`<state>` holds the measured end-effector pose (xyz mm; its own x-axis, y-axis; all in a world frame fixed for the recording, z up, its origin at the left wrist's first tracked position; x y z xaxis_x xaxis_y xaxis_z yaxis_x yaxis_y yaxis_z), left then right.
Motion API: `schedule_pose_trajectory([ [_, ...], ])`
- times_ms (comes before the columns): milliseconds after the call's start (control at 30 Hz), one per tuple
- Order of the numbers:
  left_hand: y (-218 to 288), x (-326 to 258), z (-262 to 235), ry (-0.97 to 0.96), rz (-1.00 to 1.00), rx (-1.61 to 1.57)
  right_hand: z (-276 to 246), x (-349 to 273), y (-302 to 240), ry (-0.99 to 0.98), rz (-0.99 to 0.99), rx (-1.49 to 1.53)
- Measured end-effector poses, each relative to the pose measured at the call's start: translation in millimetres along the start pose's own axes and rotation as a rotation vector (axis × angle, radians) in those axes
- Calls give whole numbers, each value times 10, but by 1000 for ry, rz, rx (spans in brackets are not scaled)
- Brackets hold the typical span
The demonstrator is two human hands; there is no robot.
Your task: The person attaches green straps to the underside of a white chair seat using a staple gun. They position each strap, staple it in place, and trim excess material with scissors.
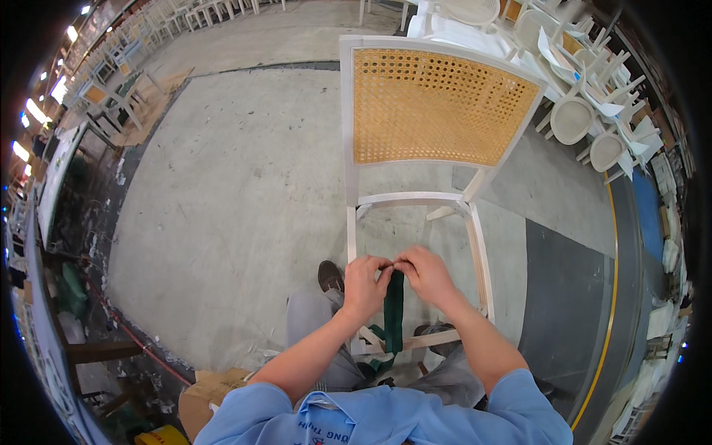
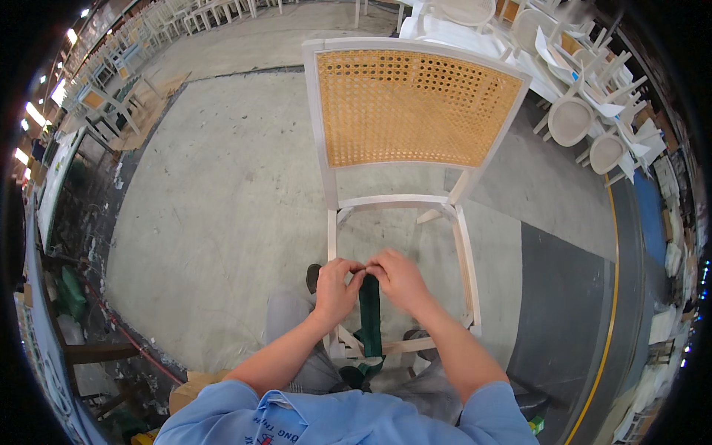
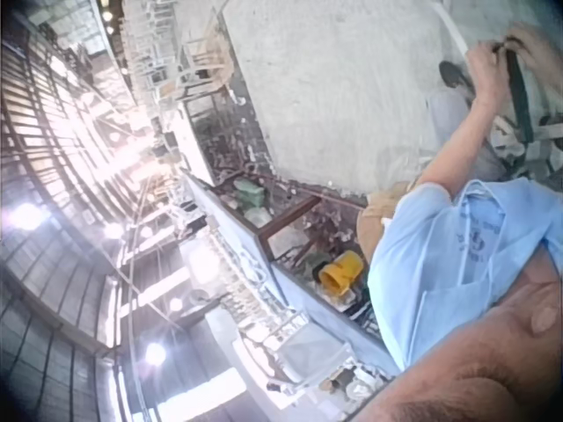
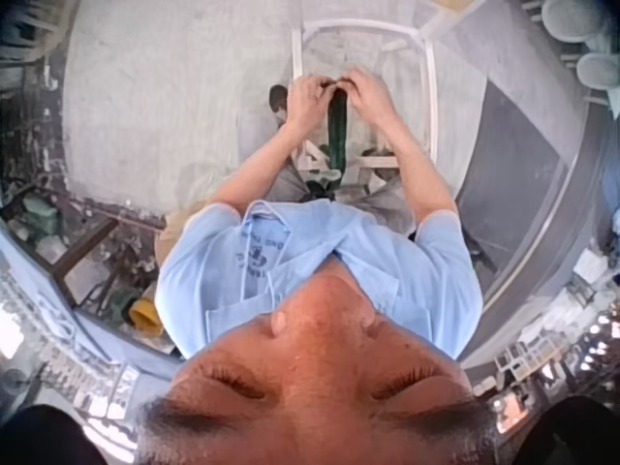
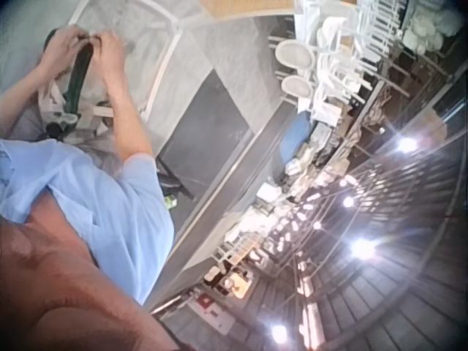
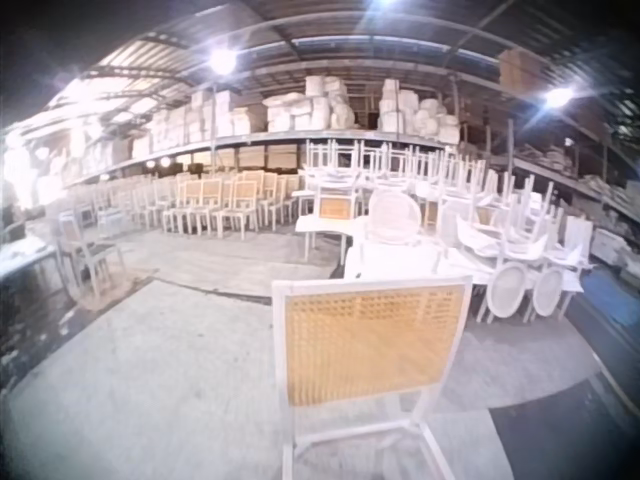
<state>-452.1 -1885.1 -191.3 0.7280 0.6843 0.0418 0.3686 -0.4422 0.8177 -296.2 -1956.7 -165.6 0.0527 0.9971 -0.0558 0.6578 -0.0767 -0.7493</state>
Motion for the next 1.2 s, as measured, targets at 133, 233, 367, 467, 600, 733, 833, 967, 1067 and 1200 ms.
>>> schedule_pose_trajectory([
  [133,-468,529,107,132,-84,46,79,829,608,-35,93,-39],
  [233,-845,803,253,174,-220,299,96,1426,1012,-41,166,-112],
  [367,-1058,1068,407,97,-278,176,176,1912,1243,-86,256,-205],
  [467,-1098,1144,447,76,-257,207,224,2034,1322,-78,270,-223],
  [600,-1126,1202,418,-1,-315,279,235,2085,1303,-90,295,-214],
  [733,-1053,1223,387,-75,-410,298,235,2066,1294,-77,303,-206],
  [833,-1014,1223,365,-67,-440,326,252,2085,1293,-71,307,-194],
  [967,-963,1248,385,-102,-476,301,161,2085,1341,-65,304,-112],
  [1067,-974,1295,425,-101,-440,291,-18,1903,1348,84,315,123],
  [1200,-1185,1373,626,29,-289,373,-229,939,1316,391,289,397],
])
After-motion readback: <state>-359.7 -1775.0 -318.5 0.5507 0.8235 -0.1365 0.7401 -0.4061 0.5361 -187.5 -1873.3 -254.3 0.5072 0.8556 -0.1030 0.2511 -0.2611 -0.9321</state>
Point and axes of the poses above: each hand's wrist, its own x-axis towards the middle knuckle, its own z-axis out of the palm, y = z × x, the point moved 1 cm from there along x, towards the middle knuckle, and after that the axes turned 13 degrees about -y, right-handed, at the moved point
